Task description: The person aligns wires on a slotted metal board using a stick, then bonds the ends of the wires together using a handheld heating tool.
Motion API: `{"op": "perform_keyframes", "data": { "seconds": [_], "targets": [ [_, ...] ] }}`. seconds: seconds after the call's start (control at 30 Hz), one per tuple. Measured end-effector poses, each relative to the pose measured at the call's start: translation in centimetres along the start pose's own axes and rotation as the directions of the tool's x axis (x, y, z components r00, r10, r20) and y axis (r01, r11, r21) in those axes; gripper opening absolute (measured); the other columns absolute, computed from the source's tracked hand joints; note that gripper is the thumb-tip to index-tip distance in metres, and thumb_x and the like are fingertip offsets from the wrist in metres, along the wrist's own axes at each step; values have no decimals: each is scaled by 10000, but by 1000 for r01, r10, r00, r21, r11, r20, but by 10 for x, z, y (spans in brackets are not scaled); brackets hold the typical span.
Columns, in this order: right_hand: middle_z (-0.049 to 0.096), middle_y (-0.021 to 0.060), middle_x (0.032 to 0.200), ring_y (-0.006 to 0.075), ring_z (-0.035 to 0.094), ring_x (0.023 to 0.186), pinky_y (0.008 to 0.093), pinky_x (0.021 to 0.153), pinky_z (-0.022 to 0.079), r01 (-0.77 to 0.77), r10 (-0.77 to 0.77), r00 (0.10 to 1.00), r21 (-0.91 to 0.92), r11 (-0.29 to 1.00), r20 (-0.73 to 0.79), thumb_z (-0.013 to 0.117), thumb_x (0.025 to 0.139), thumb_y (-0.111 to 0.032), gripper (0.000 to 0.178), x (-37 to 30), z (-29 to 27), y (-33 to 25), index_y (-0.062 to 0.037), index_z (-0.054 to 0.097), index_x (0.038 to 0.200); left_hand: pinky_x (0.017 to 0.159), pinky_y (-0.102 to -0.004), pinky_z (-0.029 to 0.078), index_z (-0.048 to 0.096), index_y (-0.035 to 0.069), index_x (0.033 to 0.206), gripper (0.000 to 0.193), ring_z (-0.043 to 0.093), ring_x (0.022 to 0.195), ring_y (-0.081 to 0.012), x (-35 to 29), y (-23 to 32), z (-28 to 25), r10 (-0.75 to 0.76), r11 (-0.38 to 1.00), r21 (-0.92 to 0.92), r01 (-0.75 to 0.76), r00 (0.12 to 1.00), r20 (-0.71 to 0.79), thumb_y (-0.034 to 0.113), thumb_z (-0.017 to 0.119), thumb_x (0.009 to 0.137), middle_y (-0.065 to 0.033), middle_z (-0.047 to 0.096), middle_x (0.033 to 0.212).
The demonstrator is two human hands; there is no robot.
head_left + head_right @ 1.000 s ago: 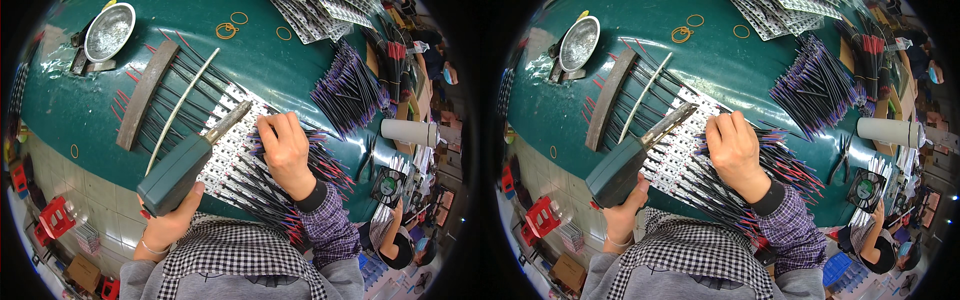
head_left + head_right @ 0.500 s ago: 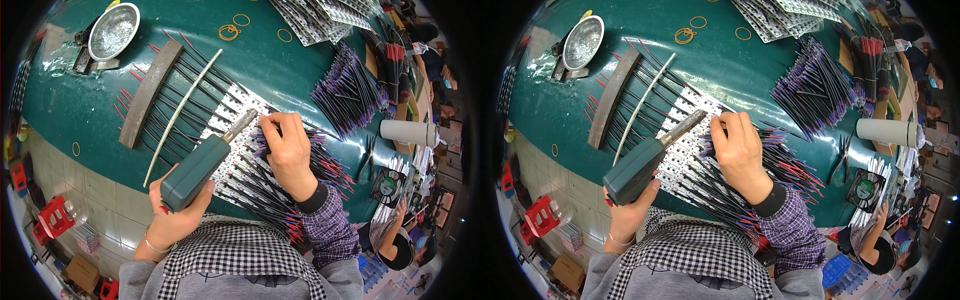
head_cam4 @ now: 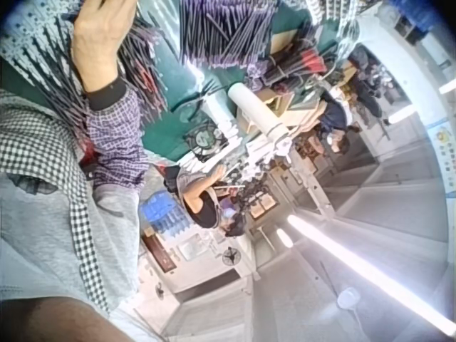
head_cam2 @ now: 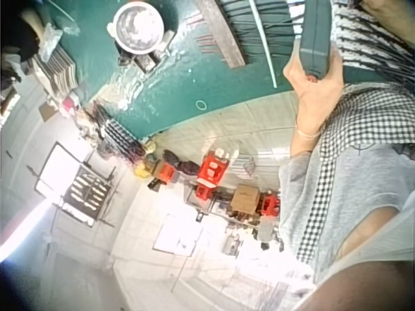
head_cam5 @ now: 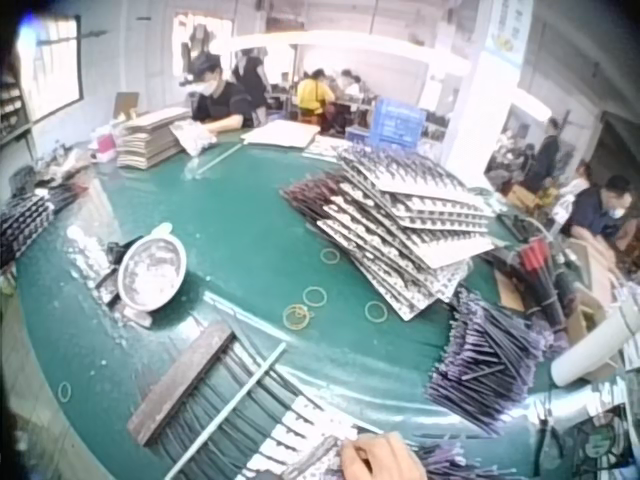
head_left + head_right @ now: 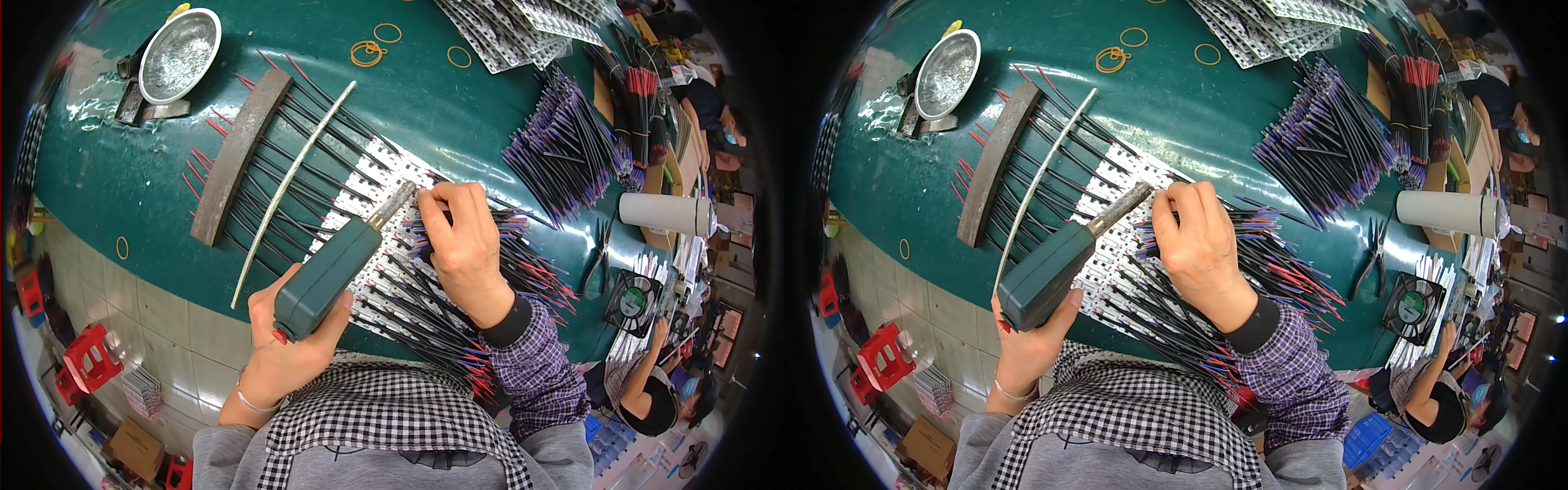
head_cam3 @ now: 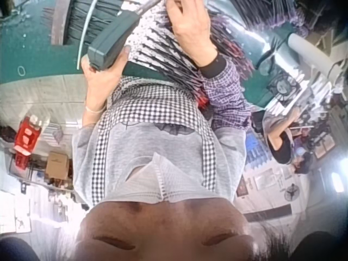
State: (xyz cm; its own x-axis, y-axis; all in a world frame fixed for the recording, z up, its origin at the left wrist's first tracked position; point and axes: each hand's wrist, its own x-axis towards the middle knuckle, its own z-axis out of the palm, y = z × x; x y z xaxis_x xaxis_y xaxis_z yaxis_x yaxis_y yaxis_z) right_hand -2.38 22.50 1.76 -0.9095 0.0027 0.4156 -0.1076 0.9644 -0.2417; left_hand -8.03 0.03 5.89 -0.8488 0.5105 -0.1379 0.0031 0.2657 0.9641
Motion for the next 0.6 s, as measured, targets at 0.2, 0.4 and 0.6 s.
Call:
{"op": "perform_keyframes", "data": {
  "seconds": [0.2, 0.4, 0.6],
  "targets": [
    [574, 149, 985, 283, 570, 878, 350, 699, 520, 15, -15, 1000, -4, 1000, -2, 652, 698, 16, 321, 1, 1, 1, 92, 657, 1010, 612, -246, 485, 705, -35, 951, 136, 614, 670, -83, 1, 3, -4, -36, 999, -12, 36, 999, 13, 9, 753, 832, -53, 690, 796],
    [566, 147, 979, 285, 567, 882, 352, 703, 521, 10, -10, 1000, -8, 1000, 9, 643, 697, 11, 323, 1, 0, 0, 88, 655, 1010, 635, -256, 516, 736, -23, 985, 184, 651, 684, -105, -14, -3, -5, -139, 987, -91, 132, 987, -79, 31, 786, 817, -70, 725, 823],
    [561, 150, 981, 288, 565, 887, 354, 708, 521, 22, -22, 1000, -6, 1000, 7, 640, 704, 2, 320, 0, -1, 0, 87, 650, 1012, 548, -225, 455, 666, -38, 1197, 359, 583, 653, -78, -24, -18, -14, -77, 992, -99, 73, 996, -36, -61, 742, 847, -89, 724, 996]
  ]
}}
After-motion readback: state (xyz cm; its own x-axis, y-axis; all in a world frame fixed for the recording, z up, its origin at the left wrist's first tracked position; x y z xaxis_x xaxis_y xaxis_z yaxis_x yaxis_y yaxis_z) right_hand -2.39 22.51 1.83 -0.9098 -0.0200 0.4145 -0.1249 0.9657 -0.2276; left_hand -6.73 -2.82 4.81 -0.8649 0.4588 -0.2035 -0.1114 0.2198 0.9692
